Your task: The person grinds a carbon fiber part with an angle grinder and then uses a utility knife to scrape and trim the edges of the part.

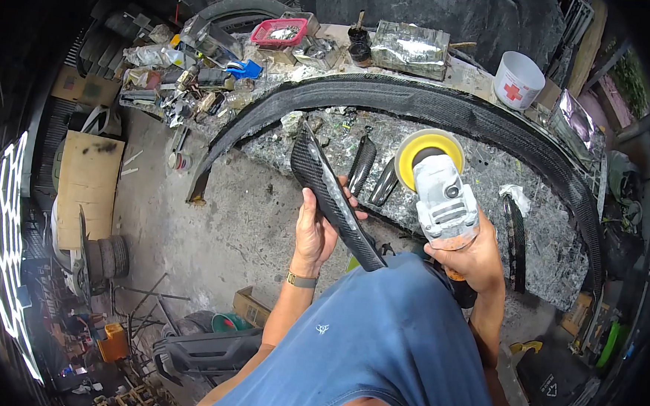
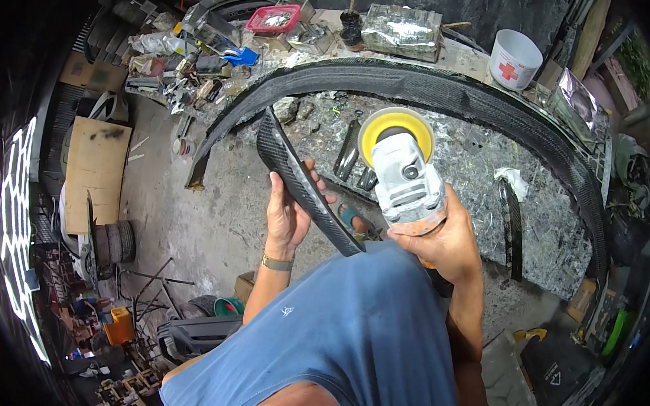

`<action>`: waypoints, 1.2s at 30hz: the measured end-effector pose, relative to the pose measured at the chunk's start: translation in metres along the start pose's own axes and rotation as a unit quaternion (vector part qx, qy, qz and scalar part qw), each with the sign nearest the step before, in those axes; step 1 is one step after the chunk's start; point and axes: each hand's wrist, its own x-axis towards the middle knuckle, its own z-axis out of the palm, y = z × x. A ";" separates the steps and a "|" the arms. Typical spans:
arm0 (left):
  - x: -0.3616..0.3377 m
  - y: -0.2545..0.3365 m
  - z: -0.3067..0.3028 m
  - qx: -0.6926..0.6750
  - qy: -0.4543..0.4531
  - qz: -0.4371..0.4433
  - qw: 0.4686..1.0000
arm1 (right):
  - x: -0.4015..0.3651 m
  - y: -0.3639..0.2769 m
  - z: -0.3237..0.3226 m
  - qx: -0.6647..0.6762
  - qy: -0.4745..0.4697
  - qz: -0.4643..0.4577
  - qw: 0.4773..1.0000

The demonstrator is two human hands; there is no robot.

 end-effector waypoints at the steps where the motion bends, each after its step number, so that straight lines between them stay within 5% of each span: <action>1: 0.001 0.000 0.002 0.004 0.008 0.002 1.000 | 0.000 0.002 -0.002 -0.005 0.003 0.006 1.000; 11: -0.001 0.001 0.022 0.039 0.043 0.006 0.998 | -0.002 0.017 -0.008 -0.028 0.000 -0.010 1.000; 17: 0.001 -0.004 0.020 0.295 0.162 0.073 0.939 | -0.006 0.023 -0.015 -0.020 -0.002 0.002 1.000; 36: 0.014 -0.006 0.007 0.304 0.129 -0.011 0.944 | -0.002 0.031 -0.024 -0.032 0.019 0.031 0.999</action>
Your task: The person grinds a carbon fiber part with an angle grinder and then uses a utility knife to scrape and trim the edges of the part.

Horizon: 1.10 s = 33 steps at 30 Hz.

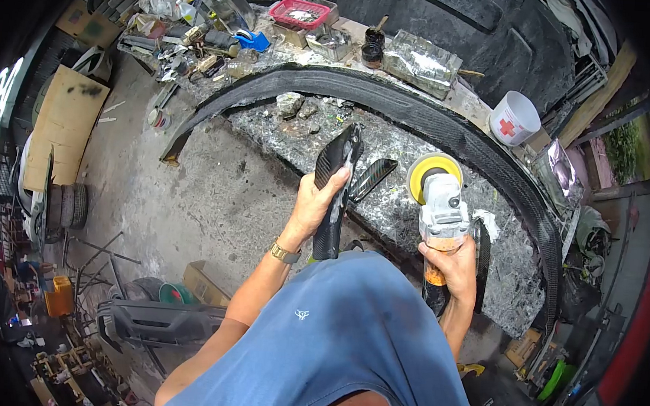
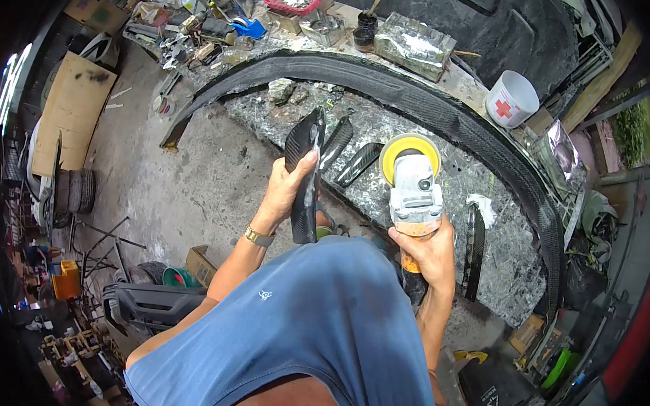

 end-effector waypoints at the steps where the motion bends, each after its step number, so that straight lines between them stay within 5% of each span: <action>1: 0.001 0.001 0.000 0.015 0.007 0.008 1.000 | 0.000 0.000 -0.002 0.010 0.000 0.009 1.000; 8: -0.001 -0.018 0.018 0.015 -0.047 0.017 0.999 | 0.047 -0.003 -0.050 0.109 0.029 -0.107 0.988; 10: -0.008 -0.023 0.036 0.060 -0.084 0.086 0.991 | 0.059 -0.015 -0.066 0.171 0.060 -0.113 0.977; 14: -0.028 -0.022 0.066 0.097 -0.122 0.060 0.986 | 0.080 -0.015 -0.095 0.312 0.076 -0.090 0.943; 16: -0.022 -0.036 0.086 0.250 -0.174 0.341 0.890 | 0.087 -0.012 -0.100 0.373 0.073 -0.069 0.922; 17: -0.022 -0.035 0.094 0.259 -0.204 0.371 0.868 | 0.089 -0.006 -0.104 0.390 0.055 -0.061 0.917; 26: -0.029 -0.005 0.159 0.396 -0.315 0.575 0.643 | 0.092 0.031 -0.104 0.452 0.015 -0.014 0.892; 30: -0.038 -0.009 0.158 0.409 -0.305 0.633 0.582 | 0.079 0.041 -0.111 0.481 0.035 0.006 0.876; 33: -0.045 -0.017 0.166 0.399 -0.305 0.630 0.593 | 0.070 0.051 -0.118 0.517 0.008 -0.019 0.856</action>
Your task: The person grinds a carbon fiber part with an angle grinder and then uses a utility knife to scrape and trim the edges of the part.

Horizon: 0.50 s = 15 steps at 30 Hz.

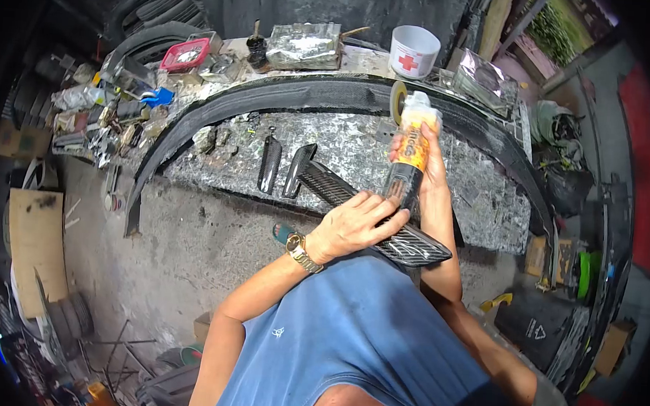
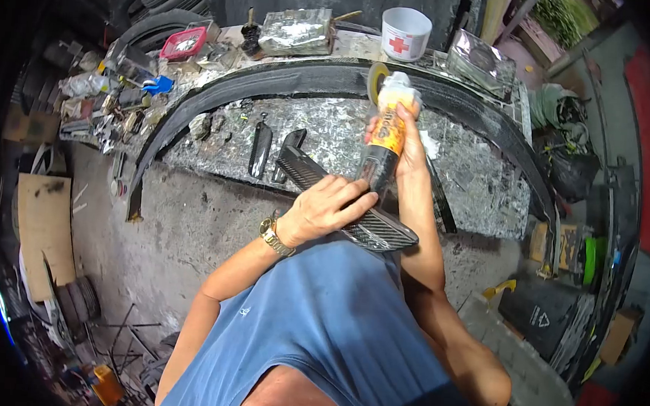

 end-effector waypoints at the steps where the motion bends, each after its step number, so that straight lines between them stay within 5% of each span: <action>1: 0.001 0.003 -0.002 -0.013 -0.016 -0.014 1.000 | -0.005 0.000 -0.003 -0.029 0.018 -0.021 0.999; 4: -0.008 0.007 -0.006 -0.121 -0.041 -0.088 0.988 | -0.014 -0.006 -0.018 0.003 -0.036 -0.026 0.999; 8: -0.015 0.014 0.010 -0.260 0.049 -0.337 0.903 | -0.025 -0.008 -0.037 0.092 -0.066 -0.006 0.994; 11: -0.012 0.019 0.033 -0.338 0.018 -0.412 0.846 | -0.020 0.003 -0.057 0.122 -0.100 0.002 0.987; 12: -0.011 0.021 0.038 -0.286 0.029 -0.385 0.877 | -0.020 0.012 -0.057 0.180 -0.119 0.018 0.976; 15: -0.014 0.026 0.039 -0.369 0.013 -0.479 0.796 | -0.012 0.039 -0.073 0.255 -0.150 0.035 0.954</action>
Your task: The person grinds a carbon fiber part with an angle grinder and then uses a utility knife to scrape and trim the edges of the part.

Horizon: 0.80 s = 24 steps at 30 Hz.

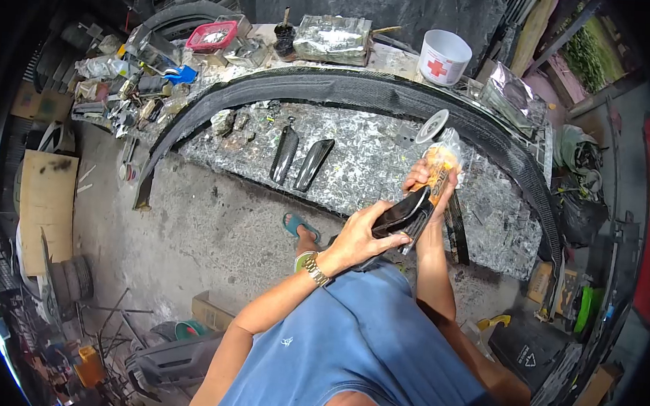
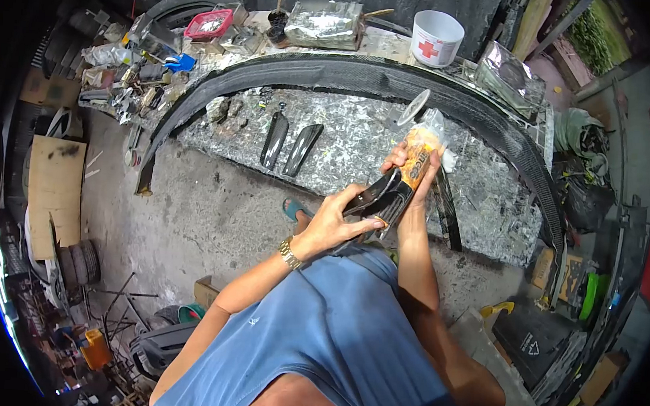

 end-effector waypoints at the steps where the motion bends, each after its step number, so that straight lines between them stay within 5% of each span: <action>1: -0.002 -0.003 0.000 0.002 0.000 -0.004 1.000 | 0.000 0.007 -0.009 0.022 -0.001 0.006 1.000; 12: -0.010 -0.052 -0.011 0.149 0.055 -0.132 0.979 | 0.024 0.063 -0.107 0.176 0.014 0.091 0.980; 24: 0.007 -0.078 -0.012 0.208 0.056 -0.158 0.964 | 0.046 0.069 -0.168 0.202 0.011 0.110 0.973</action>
